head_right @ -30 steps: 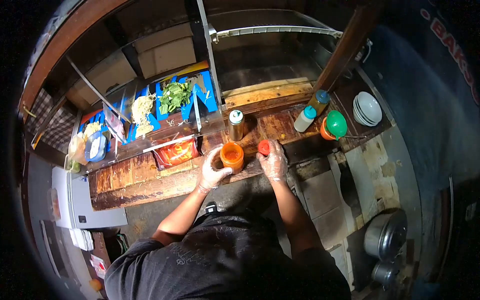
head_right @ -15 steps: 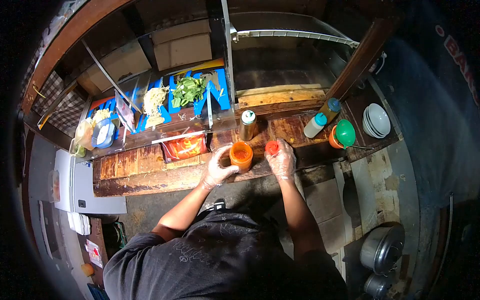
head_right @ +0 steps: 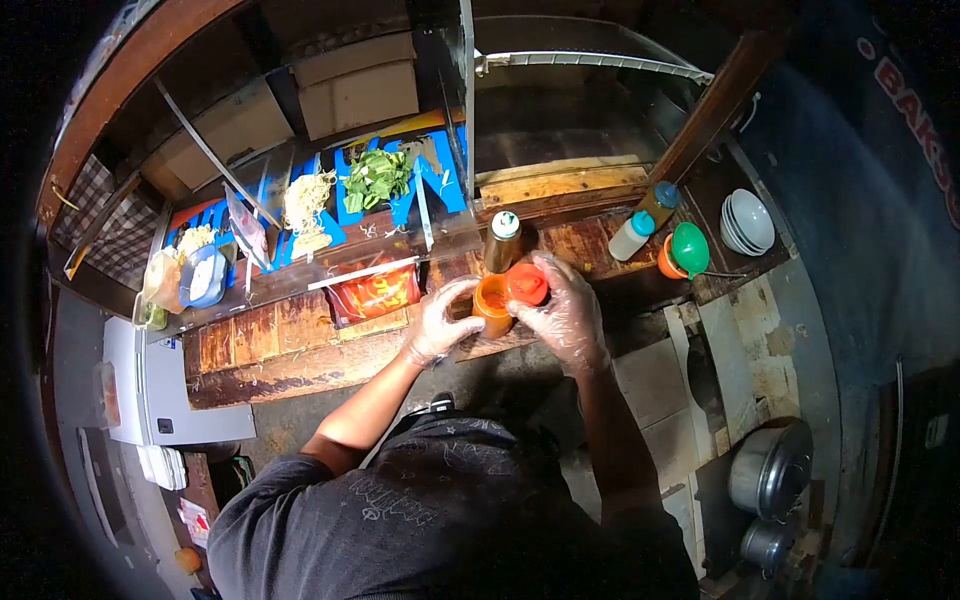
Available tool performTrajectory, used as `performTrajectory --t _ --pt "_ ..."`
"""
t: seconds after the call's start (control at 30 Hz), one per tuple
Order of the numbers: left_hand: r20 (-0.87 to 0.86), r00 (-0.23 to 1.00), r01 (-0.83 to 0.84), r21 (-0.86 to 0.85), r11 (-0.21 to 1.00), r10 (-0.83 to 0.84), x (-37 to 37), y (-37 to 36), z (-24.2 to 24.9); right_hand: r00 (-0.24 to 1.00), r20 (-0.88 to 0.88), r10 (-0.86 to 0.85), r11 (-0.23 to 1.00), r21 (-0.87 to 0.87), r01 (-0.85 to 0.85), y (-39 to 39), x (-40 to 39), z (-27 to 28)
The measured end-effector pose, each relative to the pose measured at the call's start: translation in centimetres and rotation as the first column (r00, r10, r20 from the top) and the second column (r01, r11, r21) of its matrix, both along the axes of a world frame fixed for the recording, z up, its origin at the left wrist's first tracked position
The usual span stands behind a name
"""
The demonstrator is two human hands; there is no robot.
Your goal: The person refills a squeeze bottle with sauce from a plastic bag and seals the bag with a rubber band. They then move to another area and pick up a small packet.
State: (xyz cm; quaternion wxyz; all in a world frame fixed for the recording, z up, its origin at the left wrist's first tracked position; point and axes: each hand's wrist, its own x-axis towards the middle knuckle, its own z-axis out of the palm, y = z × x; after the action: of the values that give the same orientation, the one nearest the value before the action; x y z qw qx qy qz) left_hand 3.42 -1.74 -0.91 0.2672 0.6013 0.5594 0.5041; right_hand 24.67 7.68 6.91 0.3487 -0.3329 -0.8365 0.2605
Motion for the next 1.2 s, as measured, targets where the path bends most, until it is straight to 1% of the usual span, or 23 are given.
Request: performTrajectory --t 0.03,0.07,0.1,0.13,0.2,0.23,0.33,0.37,0.5,0.67,0.77,0.9,0.97,1.1,1.17,1.2 --pt "-0.021 1.000 0.006 0.022 1.000 -0.006 -0.2 0.1 -0.1 0.999 0.053 -0.006 0.998 0.070 0.002 -0.7 -0.5 1.3" --pt "-0.043 0.999 0.012 0.044 0.999 -0.010 -0.4 0.2 -0.1 0.998 0.054 -0.011 0.998 0.069 0.007 -1.2 -0.9 1.8" --pt "-0.008 1.000 0.025 0.031 0.999 -0.025 -0.5 0.2 0.2 0.997 0.077 -0.008 0.998 0.061 0.003 -1.6 -1.4 2.2" --pt "-0.008 1.000 0.029 0.032 0.999 -0.028 -0.7 0.2 0.5 0.995 0.099 -0.004 0.999 0.054 -0.001 -1.9 -1.7 2.3" --pt "-0.096 0.995 0.046 0.049 0.998 -0.041 -1.1 0.2 1.0 0.995 0.097 0.014 0.999 0.043 -0.019 -2.2 -2.1 2.3" --pt "-0.132 0.990 0.059 0.027 0.998 -0.055 -1.4 0.3 1.3 0.993 0.114 0.006 0.998 0.057 -0.012 -2.4 -2.4 2.3" --pt "-0.095 0.990 0.109 0.001 0.994 -0.108 -2.0 0.7 1.5 0.990 0.143 -0.020 0.997 0.075 0.009 -2.8 -2.8 2.3" --pt "-0.087 0.989 0.125 0.016 0.992 -0.123 -2.3 1.1 1.1 0.988 0.153 -0.033 0.997 0.078 0.021 -2.9 -2.9 2.3" --pt "-0.123 0.979 0.165 0.029 0.986 -0.160 -3.0 1.7 1.3 0.985 0.165 -0.042 0.992 0.121 0.022 -3.1 -3.3 2.4" --pt "-0.155 0.962 0.234 0.042 0.971 -0.225 -3.5 2.2 1.5 0.991 0.122 -0.050 0.994 0.102 0.038 -3.7 -3.4 1.7" --pt "-0.121 0.957 0.268 0.017 0.963 -0.264 -3.7 2.2 1.5 0.983 0.163 -0.082 0.994 0.088 0.068 -3.8 -3.5 1.6" --pt "-0.144 0.951 0.282 0.057 0.958 -0.272 -3.9 2.2 1.1 0.980 0.179 -0.083 0.989 0.136 0.059 -3.7 -3.7 1.7" --pt "-0.093 0.954 0.287 0.022 0.958 -0.284 -3.8 2.1 1.0 0.976 0.197 -0.093 0.987 0.149 0.063 -3.8 -3.9 2.0" --pt "-0.102 0.952 0.289 -0.004 0.957 -0.288 -3.8 1.9 1.3 0.969 0.235 -0.077 0.992 0.115 0.051 -4.1 -4.2 3.0" --pt "-0.112 0.952 0.287 -0.010 0.958 -0.286 -3.9 2.0 1.4 0.972 0.215 -0.092 0.979 0.197 0.049 -4.0 -4.4 3.2" --pt "-0.112 0.952 0.287 -0.010 0.958 -0.287 -3.9 2.0 1.3 0.972 0.216 -0.092 0.979 0.197 0.049 -4.0 -4.6 3.1"
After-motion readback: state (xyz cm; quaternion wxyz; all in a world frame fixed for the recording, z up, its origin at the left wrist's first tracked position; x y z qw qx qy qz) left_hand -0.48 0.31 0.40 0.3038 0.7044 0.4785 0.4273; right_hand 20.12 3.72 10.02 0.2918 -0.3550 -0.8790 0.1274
